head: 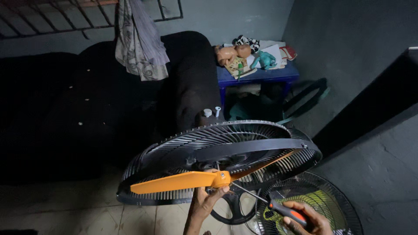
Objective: The person uses a screwdriver to tighten screws on the fan blade hub while holding the fan head steady. The person repeatedly adjusts the blade and tightens the central screw to secure the blade to the fan.
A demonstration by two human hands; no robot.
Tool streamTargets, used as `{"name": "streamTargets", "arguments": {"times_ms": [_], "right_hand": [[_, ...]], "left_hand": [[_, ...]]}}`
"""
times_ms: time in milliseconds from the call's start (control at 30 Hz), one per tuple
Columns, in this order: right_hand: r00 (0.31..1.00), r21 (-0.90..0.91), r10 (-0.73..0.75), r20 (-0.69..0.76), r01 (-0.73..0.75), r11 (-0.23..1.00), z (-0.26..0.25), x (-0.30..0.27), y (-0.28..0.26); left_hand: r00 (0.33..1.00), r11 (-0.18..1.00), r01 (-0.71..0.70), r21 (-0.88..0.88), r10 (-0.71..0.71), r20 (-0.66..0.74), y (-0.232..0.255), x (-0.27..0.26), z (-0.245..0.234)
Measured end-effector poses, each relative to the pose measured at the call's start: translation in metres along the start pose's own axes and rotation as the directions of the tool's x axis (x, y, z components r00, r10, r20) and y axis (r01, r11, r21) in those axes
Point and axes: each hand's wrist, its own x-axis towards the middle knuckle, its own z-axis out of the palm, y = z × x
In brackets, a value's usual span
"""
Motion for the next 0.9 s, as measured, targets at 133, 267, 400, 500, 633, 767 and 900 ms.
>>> {"name": "streamTargets", "arguments": {"times_ms": [133, 267, 400, 500, 633, 767, 900], "right_hand": [[0.975, -0.122, -0.197, -0.106, 0.184, 0.975, 0.006, -0.018, -0.023], [0.994, -0.191, -0.069, -0.090, 0.051, 0.980, 0.006, -0.029, -0.050], [0.978, -0.409, -0.210, 0.001, 0.192, 0.892, 0.014, -0.031, -0.074], [0.970, -0.396, -0.242, -0.016, 0.217, 0.892, 0.021, -0.043, -0.077], [0.953, -0.462, -0.301, 0.045, 0.287, 0.839, 0.018, -0.041, -0.071], [0.868, -0.403, -0.451, 0.208, 0.496, 0.769, 0.006, -0.025, -0.061], [0.918, -0.427, -0.385, 0.095, 0.387, 0.817, 0.010, -0.031, -0.053]], "left_hand": [[0.998, 0.998, 0.057, -0.004, -0.057, 0.003, 0.012, -0.001, 0.005], [1.000, 0.996, -0.013, 0.091, 0.013, -0.003, 0.019, -0.006, 0.006], [0.998, 0.988, 0.061, 0.142, -0.057, -0.034, 0.022, -0.007, 0.007], [0.997, 0.989, 0.074, 0.131, -0.071, -0.029, 0.021, -0.007, 0.007], [0.996, 0.992, 0.088, 0.093, -0.088, -0.009, 0.018, -0.007, 0.006], [1.000, 0.984, 0.030, 0.173, -0.030, -0.005, 0.017, -0.006, 0.003], [1.000, 0.984, -0.026, 0.174, 0.024, 0.017, 0.015, -0.007, 0.001]]}}
